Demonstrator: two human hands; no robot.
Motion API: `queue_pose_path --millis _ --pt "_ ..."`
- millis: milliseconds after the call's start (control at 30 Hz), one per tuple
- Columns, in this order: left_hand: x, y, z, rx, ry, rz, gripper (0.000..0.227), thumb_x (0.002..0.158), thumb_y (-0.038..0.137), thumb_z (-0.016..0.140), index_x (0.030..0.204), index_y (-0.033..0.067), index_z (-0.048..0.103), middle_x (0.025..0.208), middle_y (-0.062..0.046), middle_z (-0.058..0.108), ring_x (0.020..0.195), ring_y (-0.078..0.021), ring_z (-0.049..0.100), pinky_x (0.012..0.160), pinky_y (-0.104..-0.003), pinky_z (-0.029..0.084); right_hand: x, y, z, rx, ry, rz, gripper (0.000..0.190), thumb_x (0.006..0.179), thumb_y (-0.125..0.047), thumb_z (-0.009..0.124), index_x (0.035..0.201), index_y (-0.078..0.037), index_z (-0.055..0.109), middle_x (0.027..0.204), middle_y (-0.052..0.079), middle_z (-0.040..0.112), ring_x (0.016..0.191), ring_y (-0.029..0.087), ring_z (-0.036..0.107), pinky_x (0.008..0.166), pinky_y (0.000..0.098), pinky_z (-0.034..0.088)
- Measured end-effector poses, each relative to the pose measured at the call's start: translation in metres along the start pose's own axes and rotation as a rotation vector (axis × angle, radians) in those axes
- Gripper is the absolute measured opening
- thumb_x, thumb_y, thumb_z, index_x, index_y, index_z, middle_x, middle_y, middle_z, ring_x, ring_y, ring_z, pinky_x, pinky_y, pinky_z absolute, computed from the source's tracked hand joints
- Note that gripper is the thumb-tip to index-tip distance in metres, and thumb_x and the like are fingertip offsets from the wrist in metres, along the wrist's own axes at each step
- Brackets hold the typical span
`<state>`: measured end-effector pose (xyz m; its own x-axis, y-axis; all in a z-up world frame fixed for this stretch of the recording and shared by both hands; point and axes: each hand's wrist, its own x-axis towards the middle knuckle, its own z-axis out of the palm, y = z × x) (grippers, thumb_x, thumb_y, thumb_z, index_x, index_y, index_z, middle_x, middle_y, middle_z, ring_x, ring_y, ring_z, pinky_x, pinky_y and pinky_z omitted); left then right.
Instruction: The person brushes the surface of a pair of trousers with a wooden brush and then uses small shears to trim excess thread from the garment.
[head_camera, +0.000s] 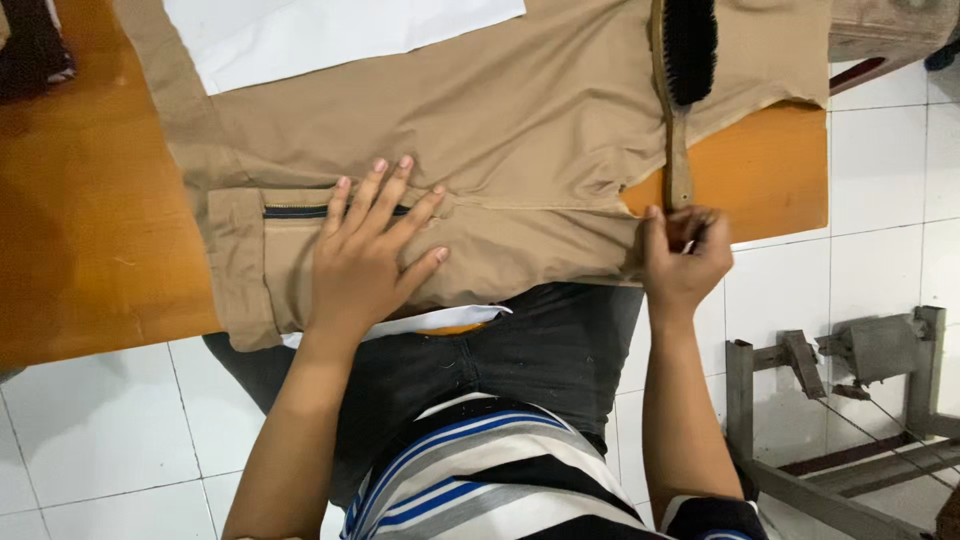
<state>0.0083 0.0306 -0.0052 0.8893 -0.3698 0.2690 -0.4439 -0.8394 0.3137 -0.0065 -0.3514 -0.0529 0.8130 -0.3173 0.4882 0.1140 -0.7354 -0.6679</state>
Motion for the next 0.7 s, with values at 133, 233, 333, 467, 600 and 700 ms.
queue_pose_path --millis 133,233,333,467,600,700 --pt "-0.003 -0.001 0.001 0.036 -0.013 -0.013 0.059 0.097 0.057 0.062 0.150 0.0313 0.059 0.162 -0.007 0.048 0.152 -0.0288 0.038 0.125 -0.050 0.016 0.001 -0.028 0.004 -0.048 -0.060 -0.060 0.035 0.095 -0.003 0.090 0.083 -0.005 0.058 0.066 0.006 0.051 0.059 0.027 0.057 0.055 0.0323 0.043" --pt "-0.004 -0.001 0.002 0.040 -0.013 -0.023 0.058 0.099 0.056 0.060 0.151 0.0317 0.058 0.162 -0.006 0.047 0.152 -0.0280 0.037 0.126 -0.049 0.015 -0.002 -0.037 0.006 -0.024 -0.069 -0.129 0.043 0.097 0.000 0.084 0.074 -0.008 0.048 0.074 0.008 0.056 0.069 0.031 0.062 0.061 0.0341 0.046" --pt "-0.003 0.000 0.003 0.023 -0.015 -0.036 0.056 0.099 0.053 0.061 0.150 0.0309 0.058 0.162 -0.006 0.047 0.152 -0.0283 0.037 0.125 -0.050 0.015 -0.003 -0.042 0.003 0.079 -0.122 -0.160 0.046 0.103 -0.007 0.076 0.071 -0.010 0.043 0.085 0.011 0.065 0.079 0.032 0.067 0.069 0.0342 0.048" --pt "-0.001 0.003 -0.002 0.018 -0.025 -0.046 0.055 0.098 0.050 0.064 0.148 0.0287 0.060 0.160 -0.008 0.049 0.151 -0.0301 0.038 0.125 -0.051 0.017 -0.012 -0.009 -0.001 0.251 -0.245 -0.102 0.049 0.105 -0.028 0.074 0.073 -0.011 0.040 0.092 0.017 0.071 0.079 0.031 0.066 0.072 0.0353 0.046" --pt "-0.002 0.003 -0.001 0.051 -0.022 -0.029 0.056 0.098 0.051 0.063 0.150 0.0294 0.059 0.161 -0.008 0.048 0.152 -0.0299 0.038 0.125 -0.051 0.016 -0.009 -0.014 -0.007 0.256 -0.293 -0.045 0.049 0.095 -0.015 0.085 0.077 -0.010 0.039 0.093 0.018 0.074 0.074 0.027 0.065 0.066 0.0335 0.042" --pt "-0.002 0.004 -0.003 0.016 -0.018 -0.035 0.055 0.098 0.049 0.064 0.149 0.0287 0.060 0.161 -0.008 0.049 0.151 -0.0308 0.039 0.125 -0.052 0.018 -0.006 -0.013 -0.007 0.273 -0.252 0.133 0.045 0.097 -0.002 0.082 0.081 -0.012 0.040 0.083 0.014 0.070 0.068 0.017 0.055 0.064 0.0300 0.038"
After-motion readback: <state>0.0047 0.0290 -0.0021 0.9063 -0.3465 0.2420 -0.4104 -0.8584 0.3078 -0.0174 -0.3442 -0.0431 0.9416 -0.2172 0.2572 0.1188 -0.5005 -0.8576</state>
